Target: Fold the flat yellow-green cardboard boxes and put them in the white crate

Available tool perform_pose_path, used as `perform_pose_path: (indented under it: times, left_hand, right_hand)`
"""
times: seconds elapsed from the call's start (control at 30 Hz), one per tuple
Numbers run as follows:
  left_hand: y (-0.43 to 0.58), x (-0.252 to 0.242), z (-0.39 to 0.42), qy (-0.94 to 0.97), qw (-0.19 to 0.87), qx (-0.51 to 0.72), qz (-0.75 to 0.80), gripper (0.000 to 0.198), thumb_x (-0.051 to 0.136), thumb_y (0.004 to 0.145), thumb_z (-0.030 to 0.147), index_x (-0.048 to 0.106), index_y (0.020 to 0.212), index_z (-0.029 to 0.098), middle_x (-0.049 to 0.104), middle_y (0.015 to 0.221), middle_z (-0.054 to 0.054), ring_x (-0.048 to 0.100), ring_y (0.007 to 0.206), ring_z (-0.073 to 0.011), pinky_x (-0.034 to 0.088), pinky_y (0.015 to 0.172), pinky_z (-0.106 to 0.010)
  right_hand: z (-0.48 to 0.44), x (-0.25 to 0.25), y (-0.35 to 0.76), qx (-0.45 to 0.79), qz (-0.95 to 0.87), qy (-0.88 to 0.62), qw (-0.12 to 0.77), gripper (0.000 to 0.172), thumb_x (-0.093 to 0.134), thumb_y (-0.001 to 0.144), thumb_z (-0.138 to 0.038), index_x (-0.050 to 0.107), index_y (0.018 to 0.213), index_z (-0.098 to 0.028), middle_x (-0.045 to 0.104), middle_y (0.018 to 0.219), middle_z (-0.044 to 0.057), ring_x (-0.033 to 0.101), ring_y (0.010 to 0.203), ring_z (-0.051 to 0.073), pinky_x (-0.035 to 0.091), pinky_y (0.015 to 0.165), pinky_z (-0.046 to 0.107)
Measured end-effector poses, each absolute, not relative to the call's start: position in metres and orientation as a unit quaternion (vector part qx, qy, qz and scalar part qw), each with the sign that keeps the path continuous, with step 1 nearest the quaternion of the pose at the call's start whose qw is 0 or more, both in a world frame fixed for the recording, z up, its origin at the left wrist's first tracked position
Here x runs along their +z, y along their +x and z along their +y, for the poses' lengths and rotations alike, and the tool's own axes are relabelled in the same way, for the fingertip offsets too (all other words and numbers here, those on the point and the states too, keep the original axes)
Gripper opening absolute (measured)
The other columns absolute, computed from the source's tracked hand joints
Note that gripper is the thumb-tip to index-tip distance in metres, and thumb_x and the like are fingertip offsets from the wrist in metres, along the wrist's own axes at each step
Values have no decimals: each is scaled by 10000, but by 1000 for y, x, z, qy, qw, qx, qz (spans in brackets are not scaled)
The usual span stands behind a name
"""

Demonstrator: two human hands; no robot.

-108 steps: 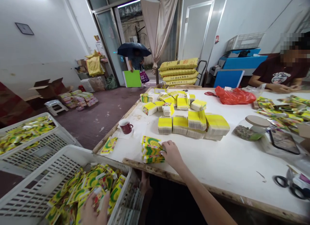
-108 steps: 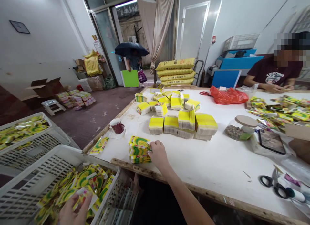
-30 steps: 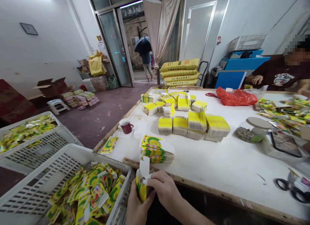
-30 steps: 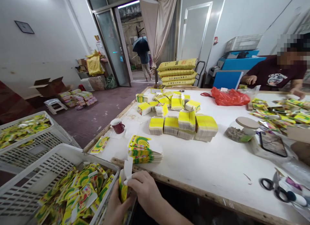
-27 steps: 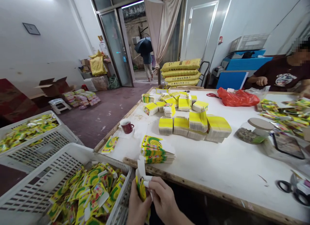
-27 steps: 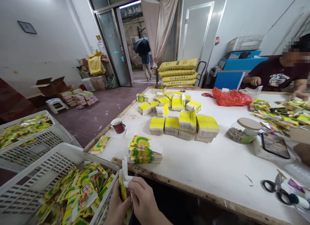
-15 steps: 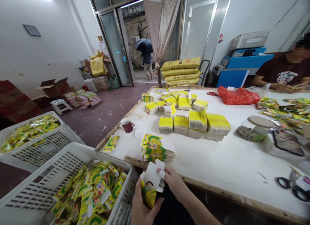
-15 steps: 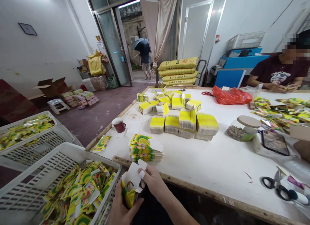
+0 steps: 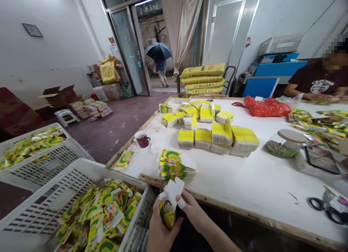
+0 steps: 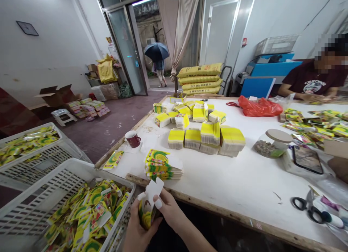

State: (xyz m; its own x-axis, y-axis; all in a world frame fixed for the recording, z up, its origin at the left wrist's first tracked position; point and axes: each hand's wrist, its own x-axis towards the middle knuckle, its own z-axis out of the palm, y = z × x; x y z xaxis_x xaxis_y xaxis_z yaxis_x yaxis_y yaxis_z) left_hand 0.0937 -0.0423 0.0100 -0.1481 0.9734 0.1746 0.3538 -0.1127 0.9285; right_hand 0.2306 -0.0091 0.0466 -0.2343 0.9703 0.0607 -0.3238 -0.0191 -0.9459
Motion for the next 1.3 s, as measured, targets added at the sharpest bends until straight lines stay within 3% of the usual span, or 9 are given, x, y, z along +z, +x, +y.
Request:
perform_pose_path:
  times: [0.23,0.43,0.53,0.67,0.77,0.83,0.97,1.1,1.3]
  left_hand:
    - [104,7,-49,601,335,456,564,578,695,697,346,441,1199,215,698,1036,-102,691,884,-267,542,810,-401]
    - [89,3,-38,631,417,402,515,559,676,679,243,474,1201,225,685,1015,-67,687,892,-252,564,804,-378]
    - [86,-4,-35,636,381,414,528,493,707,660,270,577,1131,209,653,1117,-115,676,973,-294,560,878,-426]
    - [83,-1,-34,618,283,451,578,609,752,648,302,562,1212,176,647,1157,-153,646,1066,-340,514,960,-508]
    - [72,14,-32,639,304,416,571,495,729,707,319,595,1162,179,700,1074,-138,685,990,-310,556,891,-463]
    - [64,24,-30,653,330,391,558,470,738,715,353,622,1139,187,724,1048,-130,706,941,-293,582,841,-421]
    - [56,35,-27,662,358,358,553,489,782,634,304,675,1095,183,755,1017,-106,725,909,-281,599,818,-367]
    - [58,37,-24,685,377,328,531,501,768,627,241,681,1118,185,763,1002,-74,732,873,-255,604,797,-326]
    - [54,36,-19,704,280,370,537,474,766,700,350,684,1146,211,755,1079,-100,729,963,-288,602,844,-368]
  right_hand:
    - [-3,33,220,552,-502,-448,492,412,618,818,-402,679,1159,-179,725,1075,116,673,1000,289,510,957,471]
    - [-25,45,223,519,-650,-407,377,738,575,760,-106,445,1474,-238,520,1473,102,503,1344,254,366,1154,425]
    - [-29,50,226,468,-716,-380,352,677,481,799,-32,506,1436,-259,473,1517,86,453,1400,220,368,1159,374]
    - [-19,43,234,421,-708,-410,392,605,393,852,-22,556,1398,-227,487,1510,111,416,1434,220,336,1186,418]
    - [-14,40,244,398,-738,-414,354,636,451,870,-66,423,1492,-196,320,1609,150,297,1497,255,292,1201,455]
    - [-12,42,251,393,-775,-397,295,642,518,852,-80,435,1476,-209,231,1639,164,300,1493,285,342,1168,440]
    - [-7,55,265,383,-806,-380,244,377,546,859,-73,683,1172,-232,496,1451,129,531,1321,260,449,1063,387]
    - [-1,65,272,398,-812,-352,243,308,593,800,-53,718,1019,-230,610,1201,69,603,1154,206,471,1018,346]
    - [-12,48,254,441,-742,-417,285,642,541,761,-29,455,1377,-186,315,1573,166,340,1459,248,303,1182,439]
